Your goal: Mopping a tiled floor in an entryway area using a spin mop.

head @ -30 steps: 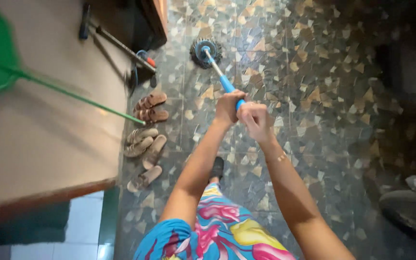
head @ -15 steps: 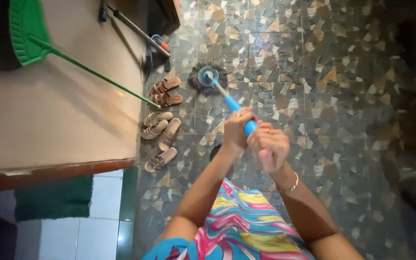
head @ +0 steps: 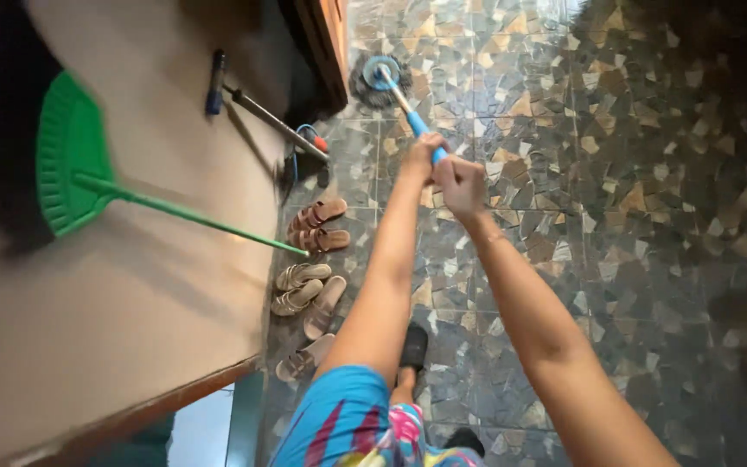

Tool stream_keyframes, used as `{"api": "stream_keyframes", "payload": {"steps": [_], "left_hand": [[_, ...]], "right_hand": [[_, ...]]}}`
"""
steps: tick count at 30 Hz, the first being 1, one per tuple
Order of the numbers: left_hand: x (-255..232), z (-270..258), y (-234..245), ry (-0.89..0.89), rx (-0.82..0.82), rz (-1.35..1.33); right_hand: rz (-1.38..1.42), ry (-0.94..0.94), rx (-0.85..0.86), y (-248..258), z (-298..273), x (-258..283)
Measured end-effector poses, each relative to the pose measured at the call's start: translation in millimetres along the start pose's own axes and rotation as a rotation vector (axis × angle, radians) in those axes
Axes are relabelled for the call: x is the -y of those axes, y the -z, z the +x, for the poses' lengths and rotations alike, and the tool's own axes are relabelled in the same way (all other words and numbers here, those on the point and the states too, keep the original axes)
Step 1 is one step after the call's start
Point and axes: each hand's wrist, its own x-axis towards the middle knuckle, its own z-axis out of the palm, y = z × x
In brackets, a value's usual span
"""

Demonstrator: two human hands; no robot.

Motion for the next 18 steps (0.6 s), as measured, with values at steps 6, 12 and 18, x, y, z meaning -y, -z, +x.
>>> {"api": "stream_keyframes", "payload": {"steps": [6, 12, 18], "left_hand": [[-68, -7, 96, -0.014, 0.042, 0.299], [-47, -101, 45, 0.075, -0.044, 0.283], [-174, -258, 25, 0.085, -0.055, 0.356]], "right_hand": [[0.268, 0.057, 0.003, -53, 20, -74], [0.345, -0.066, 0.074, -32, -75, -31], [0.458, -0.035, 0.122, 38, -231, 39]]}}
